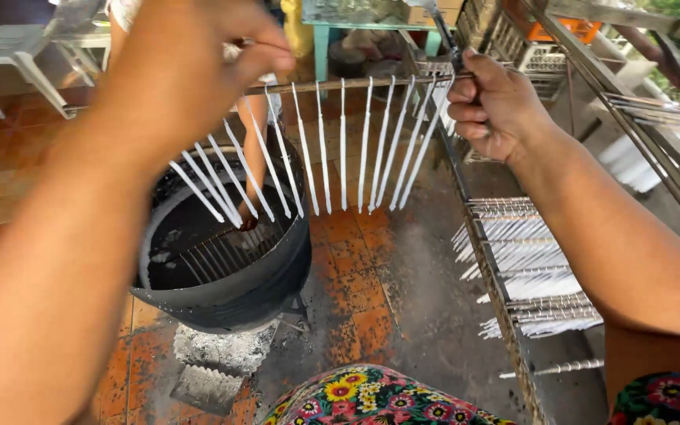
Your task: Dipping a rack of candle wicks into a vat of melted wax and using a ladle to stir the wax.
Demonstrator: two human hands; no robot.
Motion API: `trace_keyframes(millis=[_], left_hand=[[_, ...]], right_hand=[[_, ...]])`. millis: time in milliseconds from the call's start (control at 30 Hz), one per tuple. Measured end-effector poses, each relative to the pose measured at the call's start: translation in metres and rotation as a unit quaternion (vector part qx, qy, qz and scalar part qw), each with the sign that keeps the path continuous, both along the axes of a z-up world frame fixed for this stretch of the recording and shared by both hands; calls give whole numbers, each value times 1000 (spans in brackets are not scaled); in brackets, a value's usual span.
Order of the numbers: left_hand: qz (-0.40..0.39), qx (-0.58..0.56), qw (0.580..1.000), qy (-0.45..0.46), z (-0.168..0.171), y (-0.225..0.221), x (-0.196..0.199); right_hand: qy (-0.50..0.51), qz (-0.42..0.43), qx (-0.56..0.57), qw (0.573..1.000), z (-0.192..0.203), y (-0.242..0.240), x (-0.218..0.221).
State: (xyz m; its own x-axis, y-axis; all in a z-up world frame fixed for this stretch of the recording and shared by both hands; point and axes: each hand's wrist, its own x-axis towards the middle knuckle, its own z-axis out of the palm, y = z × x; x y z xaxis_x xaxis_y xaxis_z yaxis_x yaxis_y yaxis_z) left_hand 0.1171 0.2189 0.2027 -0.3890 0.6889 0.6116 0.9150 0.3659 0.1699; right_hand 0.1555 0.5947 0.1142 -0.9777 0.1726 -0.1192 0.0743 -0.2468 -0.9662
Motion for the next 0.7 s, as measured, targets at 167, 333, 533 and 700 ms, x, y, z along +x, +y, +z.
trace_keyframes(millis=[167,333,533,700], left_hand=[[-19,34,999,26,-32,80,-70],[2,30,1000,2,-52,100,-104],[22,74,996,-33,-55,82,-122],[29,62,997,-48,-54,67,-126]], right_hand=[[3,2,-44,999,8,-15,-31],[-10,-18,-89,996,10,-23,-54],[-10,-16,-80,997,15,-43,-72],[-3,-7,-82,997,19,-53,-79]])
